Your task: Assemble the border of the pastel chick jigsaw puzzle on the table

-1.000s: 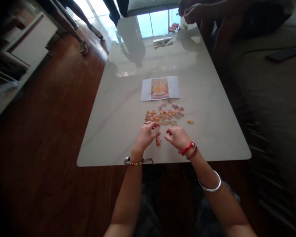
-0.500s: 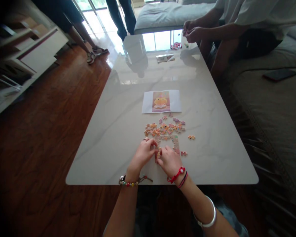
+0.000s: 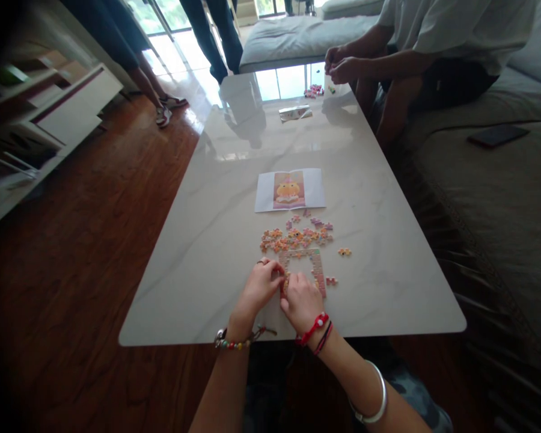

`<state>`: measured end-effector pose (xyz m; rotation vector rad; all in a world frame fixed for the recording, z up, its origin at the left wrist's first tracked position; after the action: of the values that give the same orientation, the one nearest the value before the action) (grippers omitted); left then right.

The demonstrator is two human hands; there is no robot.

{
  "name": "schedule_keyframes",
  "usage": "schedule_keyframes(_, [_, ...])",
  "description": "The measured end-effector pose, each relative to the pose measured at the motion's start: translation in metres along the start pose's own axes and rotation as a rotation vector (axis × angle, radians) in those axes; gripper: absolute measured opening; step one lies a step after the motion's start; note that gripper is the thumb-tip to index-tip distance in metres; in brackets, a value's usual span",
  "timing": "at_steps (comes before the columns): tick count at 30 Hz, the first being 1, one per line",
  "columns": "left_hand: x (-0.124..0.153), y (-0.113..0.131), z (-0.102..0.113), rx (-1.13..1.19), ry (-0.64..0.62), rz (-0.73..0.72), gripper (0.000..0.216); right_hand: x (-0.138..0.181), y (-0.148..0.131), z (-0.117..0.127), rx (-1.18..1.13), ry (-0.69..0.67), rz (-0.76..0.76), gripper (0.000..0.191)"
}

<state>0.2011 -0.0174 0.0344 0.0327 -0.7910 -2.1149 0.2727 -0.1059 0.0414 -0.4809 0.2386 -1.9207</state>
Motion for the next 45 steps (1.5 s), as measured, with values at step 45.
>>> schedule_keyframes(45, [-0.019, -0.026, 0.029, 0.081, 0.454, 0.01, 0.015, -0.086, 0.113, 0.072, -0.124, 0.297, 0.037, 0.018])
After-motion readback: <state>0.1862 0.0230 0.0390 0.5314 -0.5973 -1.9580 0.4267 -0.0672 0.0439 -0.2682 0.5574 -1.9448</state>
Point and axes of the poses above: each hand's wrist, its own x-axis away from the middle knuckle, its own z-axis out of the back of the hand, y = z × x, the point moved 2 cm from there along -x, towards the middle knuckle, and after that the axes turned 1 degree about -z, right-handed, at the moved point
